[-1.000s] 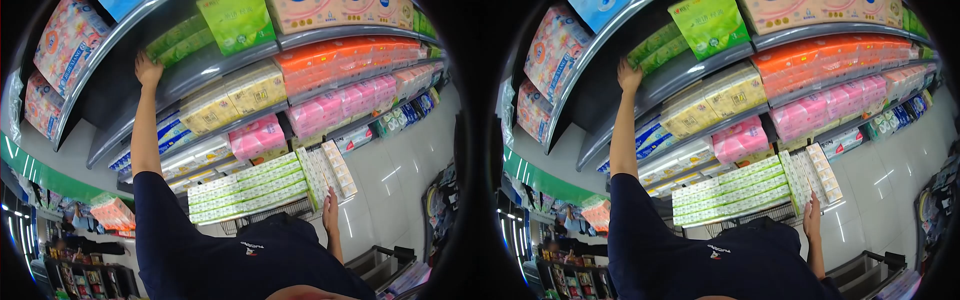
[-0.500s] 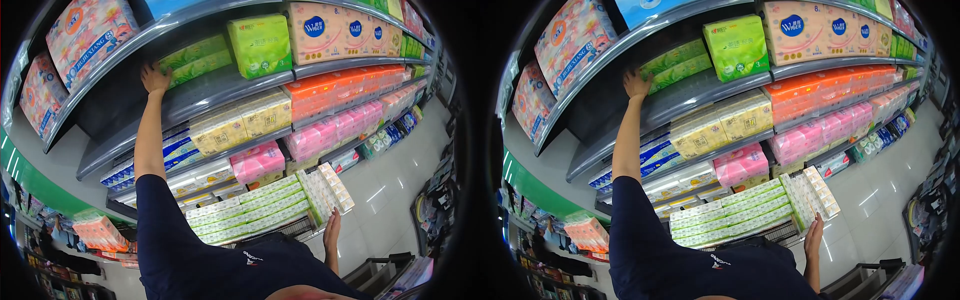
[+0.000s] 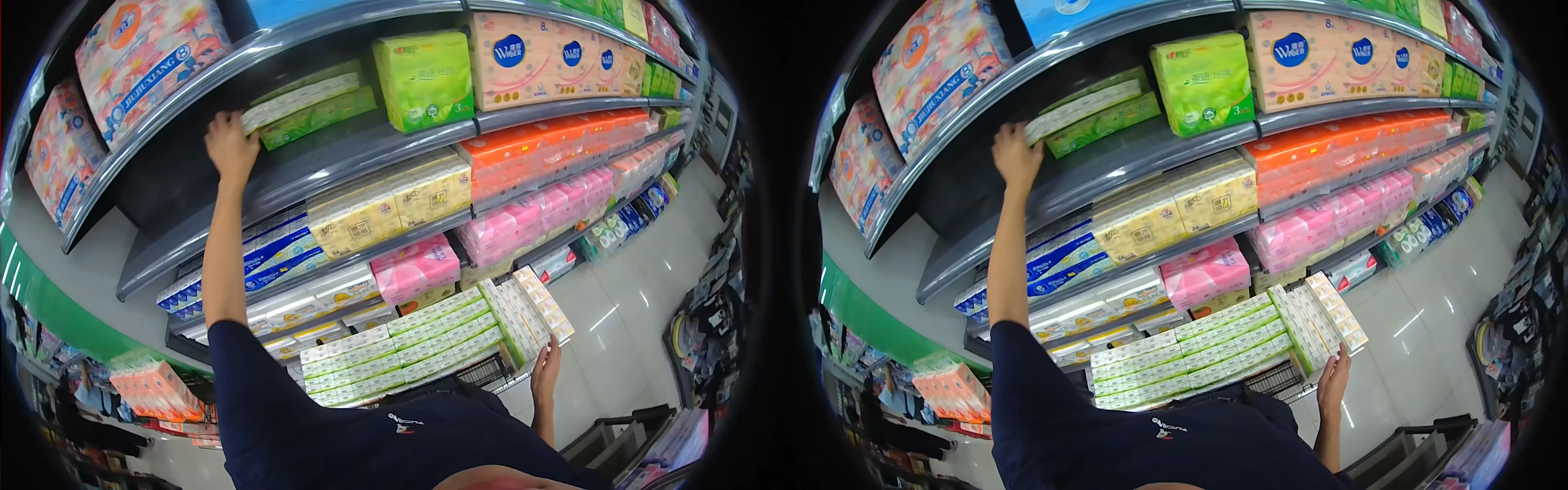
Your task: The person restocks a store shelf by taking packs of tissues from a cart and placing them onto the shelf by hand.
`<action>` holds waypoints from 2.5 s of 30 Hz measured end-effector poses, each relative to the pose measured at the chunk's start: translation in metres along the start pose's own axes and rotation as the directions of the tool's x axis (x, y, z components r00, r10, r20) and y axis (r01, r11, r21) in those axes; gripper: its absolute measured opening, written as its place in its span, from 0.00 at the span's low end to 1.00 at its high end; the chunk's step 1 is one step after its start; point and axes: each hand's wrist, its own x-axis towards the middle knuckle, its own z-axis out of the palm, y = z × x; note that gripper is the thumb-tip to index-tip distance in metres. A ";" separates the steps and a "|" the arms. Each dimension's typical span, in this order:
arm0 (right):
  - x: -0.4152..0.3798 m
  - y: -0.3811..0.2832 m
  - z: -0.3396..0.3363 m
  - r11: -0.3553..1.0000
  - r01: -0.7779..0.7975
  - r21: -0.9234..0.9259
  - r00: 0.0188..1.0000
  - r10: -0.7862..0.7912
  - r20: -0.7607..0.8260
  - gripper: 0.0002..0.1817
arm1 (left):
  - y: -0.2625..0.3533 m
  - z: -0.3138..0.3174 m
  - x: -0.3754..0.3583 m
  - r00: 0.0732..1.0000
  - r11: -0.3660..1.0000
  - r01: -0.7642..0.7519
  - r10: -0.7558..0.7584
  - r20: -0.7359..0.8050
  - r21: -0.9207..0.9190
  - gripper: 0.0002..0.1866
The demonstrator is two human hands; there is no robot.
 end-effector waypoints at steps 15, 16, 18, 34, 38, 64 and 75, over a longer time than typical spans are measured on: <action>0.021 -0.146 -0.011 0.932 0.282 0.227 0.940 -0.316 0.131 0.45 | 0.047 -0.229 -0.223 0.998 0.884 -0.054 0.045 -0.031 -0.465 0.30; 0.021 -0.161 -0.011 0.899 0.383 0.214 0.904 -0.412 0.113 0.49 | 0.071 -0.229 -0.239 0.997 0.830 0.000 0.041 0.061 -0.558 0.32; 0.020 -0.177 -0.011 0.871 0.455 0.182 0.872 -0.478 0.105 0.52 | 0.122 -0.223 -0.269 0.957 0.679 0.099 0.135 0.257 -0.727 0.30; 0.033 -0.055 -0.055 0.881 0.261 -0.395 0.965 -0.222 0.142 0.28 | 0.297 -0.133 -0.446 0.506 0.350 0.669 0.432 0.747 -0.656 0.43; 0.056 -0.022 -0.042 0.867 0.101 -0.487 0.994 -0.112 0.007 0.28 | 0.311 -0.129 -0.500 0.273 0.743 0.365 0.492 0.827 -0.562 0.47; 0.124 0.041 0.082 0.923 0.133 -0.361 0.911 0.030 0.412 0.31 | 0.314 -0.133 -0.517 0.414 0.763 0.247 0.475 0.777 -0.598 0.48; 0.126 0.047 0.086 0.925 0.211 -0.314 0.914 -0.073 0.400 0.32 | 0.314 -0.133 -0.518 0.414 0.754 0.256 0.480 0.773 -0.605 0.47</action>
